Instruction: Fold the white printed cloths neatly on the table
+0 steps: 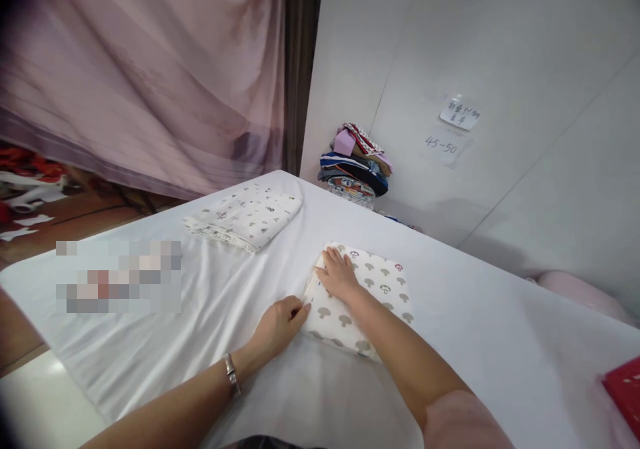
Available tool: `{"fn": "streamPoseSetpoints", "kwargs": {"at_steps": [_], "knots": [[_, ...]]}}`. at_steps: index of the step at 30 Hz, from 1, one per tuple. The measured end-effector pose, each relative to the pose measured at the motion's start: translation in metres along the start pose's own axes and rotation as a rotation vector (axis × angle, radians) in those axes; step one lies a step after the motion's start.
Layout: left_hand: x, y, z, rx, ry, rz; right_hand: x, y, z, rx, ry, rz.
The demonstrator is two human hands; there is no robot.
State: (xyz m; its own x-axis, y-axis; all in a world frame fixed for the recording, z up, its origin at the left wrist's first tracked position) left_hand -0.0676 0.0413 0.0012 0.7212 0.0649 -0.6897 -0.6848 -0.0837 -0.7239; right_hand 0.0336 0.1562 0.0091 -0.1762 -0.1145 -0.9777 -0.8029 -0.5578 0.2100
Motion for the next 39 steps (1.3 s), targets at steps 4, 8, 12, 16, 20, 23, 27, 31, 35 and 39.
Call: {"fn": "streamPoseSetpoints", "kwargs": {"at_steps": [4, 8, 12, 16, 20, 23, 27, 31, 35, 39], "knots": [[0.001, 0.001, 0.0, 0.001, -0.007, -0.01, -0.002, 0.023, -0.018, -0.107, -0.018, 0.008], [0.002, 0.003, 0.001, -0.01, -0.005, -0.011, 0.008, 0.038, -0.026, -0.162, 0.017, 0.002], [0.002, 0.005, 0.002, -0.01, -0.01, -0.005, 0.007, 0.039, -0.023, -0.161, 0.034, 0.044], [0.002, 0.004, 0.001, -0.003, -0.004, -0.004, -0.001, 0.033, -0.024, -0.119, 0.048, 0.128], [0.001, 0.004, 0.001, -0.008, -0.005, 0.001, -0.006, 0.027, -0.026, -0.075, -0.002, 0.047], [0.001, 0.005, 0.001, -0.017, -0.008, 0.004, -0.001, 0.027, -0.025, -0.071, 0.029, -0.002], [0.001, 0.005, 0.002, -0.013, -0.003, 0.004, 0.001, 0.025, -0.022, -0.074, 0.059, 0.029], [0.001, 0.006, 0.001, -0.01, -0.004, 0.002, -0.009, 0.012, -0.008, -0.042, 0.028, 0.046], [0.001, 0.007, 0.001, -0.014, -0.007, 0.004, -0.009, -0.008, 0.014, 0.031, 0.0, -0.024], [0.0, 0.007, 0.002, -0.028, -0.01, -0.001, 0.0, -0.015, 0.026, 0.021, -0.019, -0.046]]}}
Point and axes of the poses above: each hand's wrist, its own z-axis towards the middle knuckle, its own x-axis out of the palm, y = z × x, the point moved 7 cm from there along z, towards the middle knuckle, and after that the axes turned 6 degrees about -x, right-handed, at the moved point
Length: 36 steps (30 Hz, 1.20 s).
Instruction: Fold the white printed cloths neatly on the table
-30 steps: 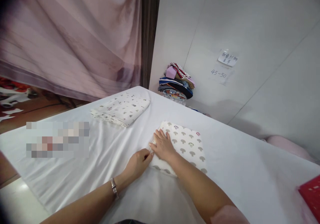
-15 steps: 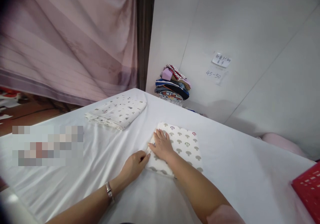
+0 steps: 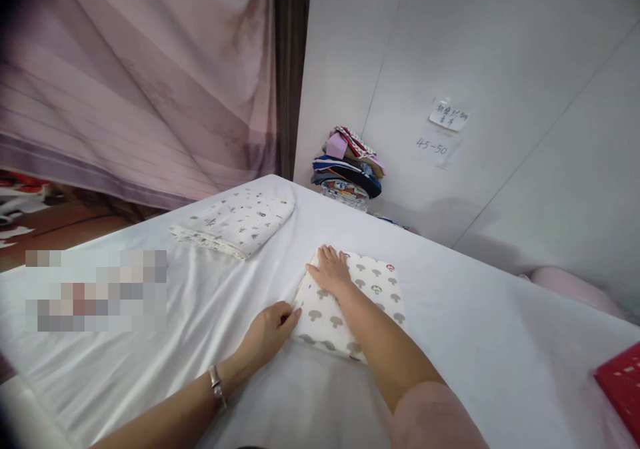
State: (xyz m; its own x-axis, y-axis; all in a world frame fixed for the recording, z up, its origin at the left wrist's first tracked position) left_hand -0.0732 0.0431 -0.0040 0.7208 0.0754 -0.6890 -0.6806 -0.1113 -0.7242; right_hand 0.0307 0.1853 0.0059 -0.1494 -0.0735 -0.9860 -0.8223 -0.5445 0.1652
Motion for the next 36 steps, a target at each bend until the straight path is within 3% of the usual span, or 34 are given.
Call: {"fn": "streamPoseSetpoints", "kwargs": {"at_steps": [6, 10, 13, 18, 23, 27, 30, 33, 36], "knots": [[-0.001, -0.003, 0.0, 0.022, 0.012, 0.018, -0.005, 0.005, -0.007, 0.017, 0.048, 0.046], [-0.002, -0.005, 0.0, 0.056, 0.001, 0.012, -0.013, 0.002, -0.036, -0.015, 0.072, 0.101], [-0.002, -0.005, -0.001, 0.063, -0.009, 0.001, -0.019, -0.029, -0.068, 0.052, 0.037, 0.1], [-0.006, -0.002, -0.003, 0.001, -0.057, -0.047, -0.026, -0.118, -0.123, 0.403, -0.12, 0.184], [-0.008, 0.003, 0.0, -0.119, -0.013, -0.172, -0.02, -0.15, -0.159, 0.573, -0.258, 0.491], [0.0, 0.005, 0.004, -0.218, 0.109, -0.184, -0.012, -0.156, -0.172, 0.659, -0.293, 0.676], [0.002, -0.002, 0.009, -0.163, 0.136, -0.123, -0.01, -0.154, -0.177, 0.678, -0.323, 0.763], [-0.003, -0.006, 0.022, -0.117, 0.148, -0.042, -0.004, -0.134, -0.194, 0.688, -0.376, 0.857], [-0.023, 0.0, 0.045, -0.121, 0.079, 0.044, 0.007, -0.098, -0.221, 0.612, -0.442, 1.051]]}}
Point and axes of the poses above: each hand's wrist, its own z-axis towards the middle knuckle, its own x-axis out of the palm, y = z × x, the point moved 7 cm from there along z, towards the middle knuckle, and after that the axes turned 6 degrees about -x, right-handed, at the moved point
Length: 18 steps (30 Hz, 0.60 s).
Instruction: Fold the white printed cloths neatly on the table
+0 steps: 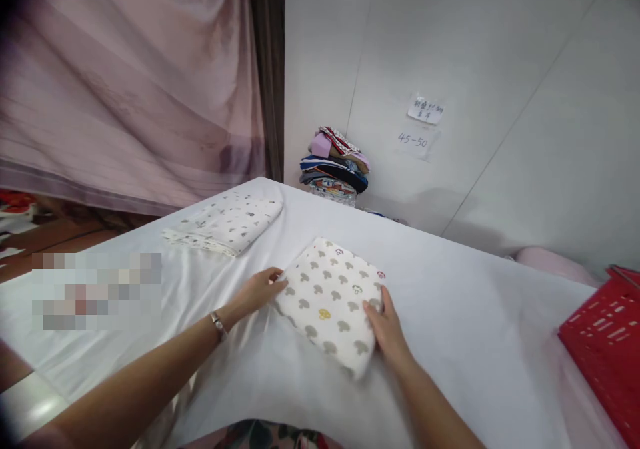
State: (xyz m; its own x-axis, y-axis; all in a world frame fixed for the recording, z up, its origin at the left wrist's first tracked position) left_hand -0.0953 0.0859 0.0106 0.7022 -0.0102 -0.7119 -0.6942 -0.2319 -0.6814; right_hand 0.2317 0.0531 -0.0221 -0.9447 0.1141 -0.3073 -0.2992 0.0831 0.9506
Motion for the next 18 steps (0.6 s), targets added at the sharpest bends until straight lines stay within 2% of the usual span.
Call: {"fn": "streamPoseSetpoints", "kwargs": {"at_steps": [3, 6, 9, 11, 13, 16, 18], "knots": [[-0.021, 0.012, 0.017, -0.036, -0.115, -0.016, 0.008, -0.01, -0.038, 0.046, 0.106, 0.118], [-0.025, 0.023, 0.019, -0.076, -0.157, -0.068, -0.012, -0.012, -0.039, 0.024, 0.038, 0.011], [-0.023, 0.025, 0.011, -0.078, -0.188, -0.076, -0.035, 0.002, -0.011, -0.101, -0.062, -0.206], [-0.023, 0.023, 0.006, -0.078, -0.206, -0.053, -0.037, 0.016, 0.015, -0.167, -0.048, -0.326], [-0.024, 0.02, 0.003, -0.072, -0.214, 0.001, -0.023, 0.029, 0.04, -0.179, 0.067, -0.444], [-0.025, 0.016, 0.002, -0.051, -0.223, 0.094, 0.007, 0.042, 0.072, -0.125, 0.288, -0.585], [-0.025, 0.015, 0.002, -0.037, -0.227, 0.126, 0.021, 0.047, 0.088, -0.083, 0.342, -0.618]]}}
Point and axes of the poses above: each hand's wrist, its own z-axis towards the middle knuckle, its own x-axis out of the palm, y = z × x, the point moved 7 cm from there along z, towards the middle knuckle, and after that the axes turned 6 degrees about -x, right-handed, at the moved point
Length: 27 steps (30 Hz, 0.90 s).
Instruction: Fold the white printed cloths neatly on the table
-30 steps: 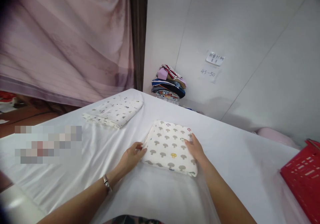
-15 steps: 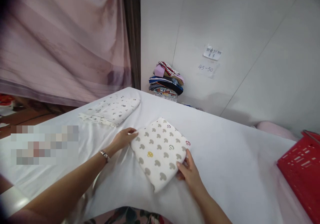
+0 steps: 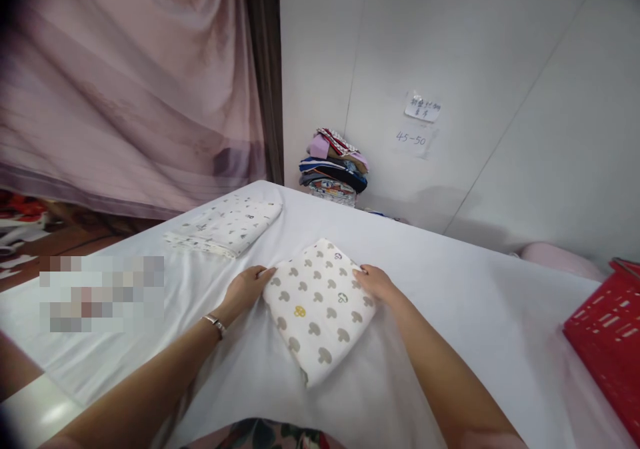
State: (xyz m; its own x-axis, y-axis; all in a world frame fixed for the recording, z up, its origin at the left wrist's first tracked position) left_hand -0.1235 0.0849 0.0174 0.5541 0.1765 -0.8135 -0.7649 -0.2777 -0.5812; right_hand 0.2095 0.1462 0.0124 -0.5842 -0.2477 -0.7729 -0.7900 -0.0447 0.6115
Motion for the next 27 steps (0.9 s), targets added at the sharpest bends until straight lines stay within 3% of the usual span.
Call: {"fn": "streamPoseSetpoints", "kwargs": {"at_steps": [4, 9, 13, 18, 22, 27], "knots": [[0.003, 0.002, 0.001, -0.008, 0.005, 0.008, 0.005, 0.004, 0.018, 0.046, 0.064, 0.007], [0.008, -0.002, 0.009, 0.002, 0.043, -0.025, 0.01, -0.013, 0.002, 0.084, 0.17, 0.084], [0.022, -0.028, 0.029, 0.069, 0.143, -0.047, -0.003, -0.034, -0.023, 0.075, 0.054, 0.221], [0.041, -0.052, 0.055, 0.068, 0.212, -0.106, -0.011, -0.051, -0.056, 0.102, -0.023, 0.179], [0.039, -0.041, 0.056, 0.028, 0.183, -0.14, -0.008, -0.051, -0.066, 0.114, -0.003, 0.181], [0.026, -0.013, 0.035, -0.105, 0.098, -0.148, -0.003, -0.05, -0.051, 0.173, 0.036, 0.148]]}}
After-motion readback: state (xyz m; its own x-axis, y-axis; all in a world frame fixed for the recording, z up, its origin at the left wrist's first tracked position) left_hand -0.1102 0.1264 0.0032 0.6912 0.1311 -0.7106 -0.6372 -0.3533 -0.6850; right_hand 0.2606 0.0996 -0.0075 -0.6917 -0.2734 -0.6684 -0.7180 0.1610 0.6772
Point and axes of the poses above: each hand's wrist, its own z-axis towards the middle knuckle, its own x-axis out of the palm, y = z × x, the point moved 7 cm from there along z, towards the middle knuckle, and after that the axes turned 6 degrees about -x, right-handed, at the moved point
